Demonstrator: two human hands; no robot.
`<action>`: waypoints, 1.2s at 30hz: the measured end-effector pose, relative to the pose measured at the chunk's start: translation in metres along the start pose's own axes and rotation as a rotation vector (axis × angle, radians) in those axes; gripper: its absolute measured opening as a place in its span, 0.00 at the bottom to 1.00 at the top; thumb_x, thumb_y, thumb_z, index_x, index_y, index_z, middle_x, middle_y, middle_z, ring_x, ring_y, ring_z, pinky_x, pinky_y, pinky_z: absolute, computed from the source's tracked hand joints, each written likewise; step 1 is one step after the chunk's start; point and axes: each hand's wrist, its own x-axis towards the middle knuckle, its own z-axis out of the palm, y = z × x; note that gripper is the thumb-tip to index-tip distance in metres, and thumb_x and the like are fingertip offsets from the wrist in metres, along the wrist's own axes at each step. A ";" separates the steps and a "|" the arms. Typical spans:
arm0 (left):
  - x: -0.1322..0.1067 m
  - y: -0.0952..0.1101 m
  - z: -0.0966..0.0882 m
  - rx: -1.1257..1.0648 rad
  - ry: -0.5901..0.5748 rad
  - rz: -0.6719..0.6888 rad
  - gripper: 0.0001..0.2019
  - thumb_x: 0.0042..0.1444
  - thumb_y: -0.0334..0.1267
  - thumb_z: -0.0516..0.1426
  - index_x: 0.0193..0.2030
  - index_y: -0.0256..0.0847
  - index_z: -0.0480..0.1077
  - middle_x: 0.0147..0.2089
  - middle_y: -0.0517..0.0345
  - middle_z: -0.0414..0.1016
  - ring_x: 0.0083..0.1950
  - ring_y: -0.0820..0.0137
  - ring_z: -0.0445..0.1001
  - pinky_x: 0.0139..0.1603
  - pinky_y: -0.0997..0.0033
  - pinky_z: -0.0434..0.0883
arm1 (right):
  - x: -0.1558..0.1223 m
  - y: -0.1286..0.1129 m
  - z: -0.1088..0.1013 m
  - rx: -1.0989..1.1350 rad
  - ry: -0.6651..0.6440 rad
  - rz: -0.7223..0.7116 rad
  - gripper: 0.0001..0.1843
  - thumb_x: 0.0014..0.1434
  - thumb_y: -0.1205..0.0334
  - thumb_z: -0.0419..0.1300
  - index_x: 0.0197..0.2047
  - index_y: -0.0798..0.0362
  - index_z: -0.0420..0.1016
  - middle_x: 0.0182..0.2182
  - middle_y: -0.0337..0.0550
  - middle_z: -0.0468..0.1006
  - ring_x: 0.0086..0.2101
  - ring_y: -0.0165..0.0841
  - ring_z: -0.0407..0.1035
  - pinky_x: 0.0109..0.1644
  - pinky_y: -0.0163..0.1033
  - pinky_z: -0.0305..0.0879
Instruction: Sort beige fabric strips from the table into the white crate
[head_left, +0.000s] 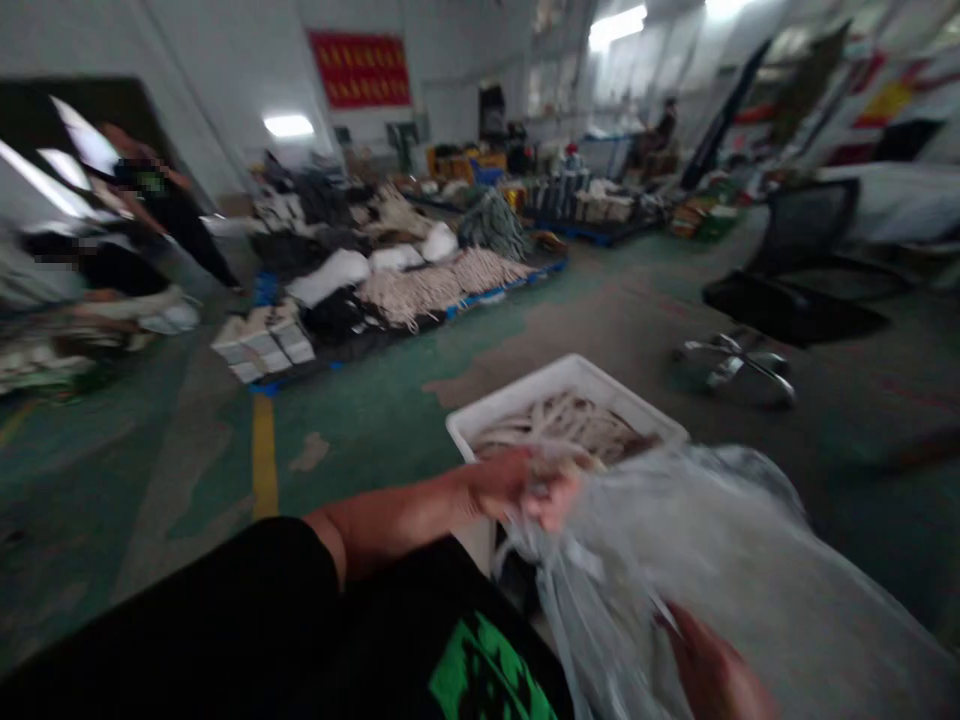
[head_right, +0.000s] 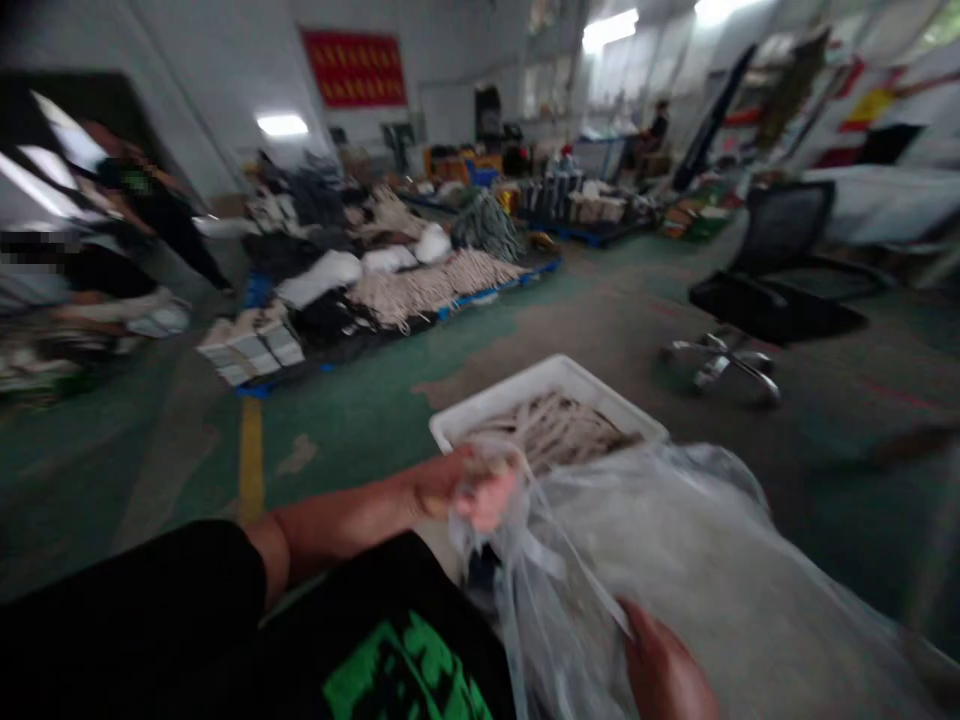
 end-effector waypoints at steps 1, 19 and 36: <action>0.003 0.005 -0.006 -0.082 -0.037 -0.016 0.24 0.59 0.41 0.57 0.13 0.40 0.61 0.12 0.65 0.48 0.11 0.80 0.46 0.16 0.76 0.54 | -0.012 0.006 0.004 -0.032 -0.059 0.081 0.16 0.65 0.47 0.60 0.54 0.38 0.75 0.49 0.47 0.79 0.44 0.38 0.76 0.41 0.42 0.75; -0.004 0.060 -0.060 -0.542 0.452 0.616 0.33 0.73 0.47 0.27 0.49 0.37 0.70 0.17 0.75 0.61 0.16 0.89 0.53 0.24 0.92 0.57 | -0.007 0.060 0.056 -0.119 -0.278 0.553 0.26 0.62 0.47 0.60 0.58 0.52 0.77 0.55 0.53 0.79 0.50 0.40 0.75 0.52 0.38 0.67; 0.056 -0.105 -0.047 -0.666 0.350 -0.308 0.08 0.65 0.27 0.54 0.36 0.33 0.73 0.26 0.61 0.74 0.19 0.82 0.66 0.19 0.85 0.61 | -0.052 -0.006 0.004 0.655 0.132 0.617 0.32 0.61 0.37 0.53 0.46 0.57 0.81 0.34 0.50 0.84 0.35 0.38 0.78 0.42 0.42 0.72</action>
